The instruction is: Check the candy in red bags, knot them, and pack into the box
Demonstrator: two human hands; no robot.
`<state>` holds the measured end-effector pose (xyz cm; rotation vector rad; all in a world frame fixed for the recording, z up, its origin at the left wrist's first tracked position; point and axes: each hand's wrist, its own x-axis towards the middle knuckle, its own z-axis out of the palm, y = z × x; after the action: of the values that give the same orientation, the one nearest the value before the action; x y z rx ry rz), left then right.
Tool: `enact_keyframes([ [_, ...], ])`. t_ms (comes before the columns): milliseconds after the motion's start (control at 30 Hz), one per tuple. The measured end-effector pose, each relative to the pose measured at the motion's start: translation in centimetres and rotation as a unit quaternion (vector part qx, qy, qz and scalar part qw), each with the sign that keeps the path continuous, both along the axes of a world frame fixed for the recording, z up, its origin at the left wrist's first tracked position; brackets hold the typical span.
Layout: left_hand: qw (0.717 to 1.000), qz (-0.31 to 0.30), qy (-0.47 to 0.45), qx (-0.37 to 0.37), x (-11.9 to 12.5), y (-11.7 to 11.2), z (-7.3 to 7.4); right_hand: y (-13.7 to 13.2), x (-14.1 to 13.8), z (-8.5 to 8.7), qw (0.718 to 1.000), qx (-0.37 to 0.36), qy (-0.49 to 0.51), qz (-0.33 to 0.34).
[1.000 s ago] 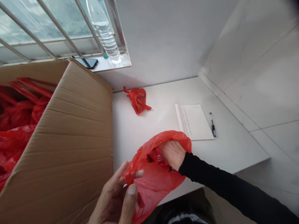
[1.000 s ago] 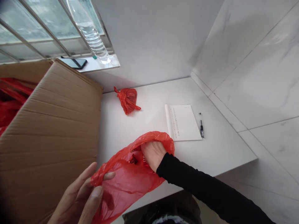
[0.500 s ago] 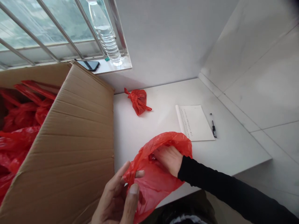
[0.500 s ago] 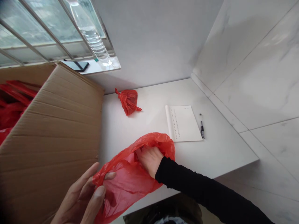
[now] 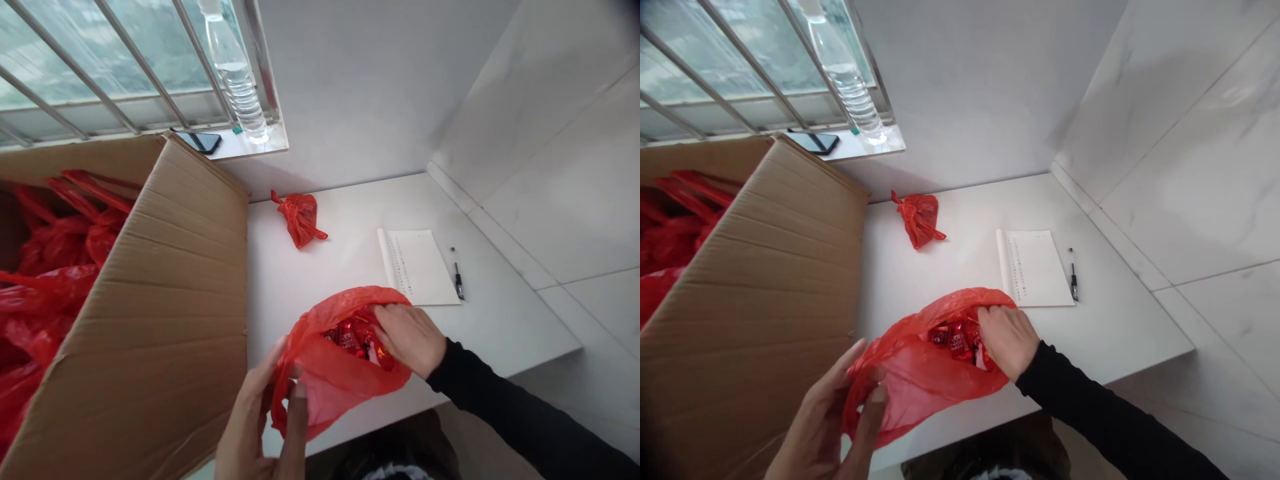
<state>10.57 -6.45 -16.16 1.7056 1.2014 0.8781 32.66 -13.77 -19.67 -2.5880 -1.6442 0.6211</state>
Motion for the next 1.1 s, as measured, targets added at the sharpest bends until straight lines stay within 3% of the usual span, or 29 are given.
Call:
enact_keyframes([
  [100, 0.995, -0.026, 0.062, 0.069, -0.5, 1.1, 0.2, -1.1, 0.3, 2.7, 0.985, 0.116, 0.124, -0.031],
  [200, 0.995, -0.019, 0.060, 0.078, -0.4, 1.7, 1.6, -2.5, 0.5, 5.9, 0.911, 0.235, 0.328, -0.089],
  [300, 0.995, -0.006, 0.034, 0.096, 0.6, 1.6, 3.6, -3.7, 0.4, 8.4, 0.863, 0.290, 0.405, -0.088],
  [433, 0.988, -0.052, -0.038, 0.139, 2.7, 0.6, 6.1, -3.5, -0.6, 9.7, 0.869, 0.353, 0.345, -0.035],
  [533, 0.972, -0.129, -0.064, 0.184, 3.9, 0.0, 7.5, -2.1, -1.7, 9.7, 0.892, 0.330, 0.305, 0.051],
  [600, 0.954, -0.193, -0.069, 0.219, 4.2, -0.2, 8.1, -1.0, -2.4, 9.8, 0.892, 0.315, 0.311, 0.094],
  [700, 0.939, -0.225, -0.060, 0.254, 3.8, 0.0, 7.6, -0.1, -2.9, 10.2, 0.879, 0.346, 0.314, 0.096],
  [800, 0.946, -0.185, -0.048, 0.261, 3.3, 0.7, 5.2, 0.1, -2.8, 10.8, 0.886, 0.362, 0.283, 0.072],
  [900, 0.928, -0.248, -0.085, 0.265, 2.8, 1.6, 2.6, 0.0, -2.5, 11.5, 0.884, 0.380, 0.244, 0.120],
  [967, 0.934, -0.279, -0.107, 0.197, 2.4, 2.1, 1.9, -0.1, -2.3, 11.8, 0.888, 0.397, 0.188, 0.139],
  [1100, 0.980, -0.145, -0.133, -0.040, 2.2, 2.1, 3.5, -0.8, -2.0, 12.0, 0.886, 0.419, 0.090, 0.180],
])
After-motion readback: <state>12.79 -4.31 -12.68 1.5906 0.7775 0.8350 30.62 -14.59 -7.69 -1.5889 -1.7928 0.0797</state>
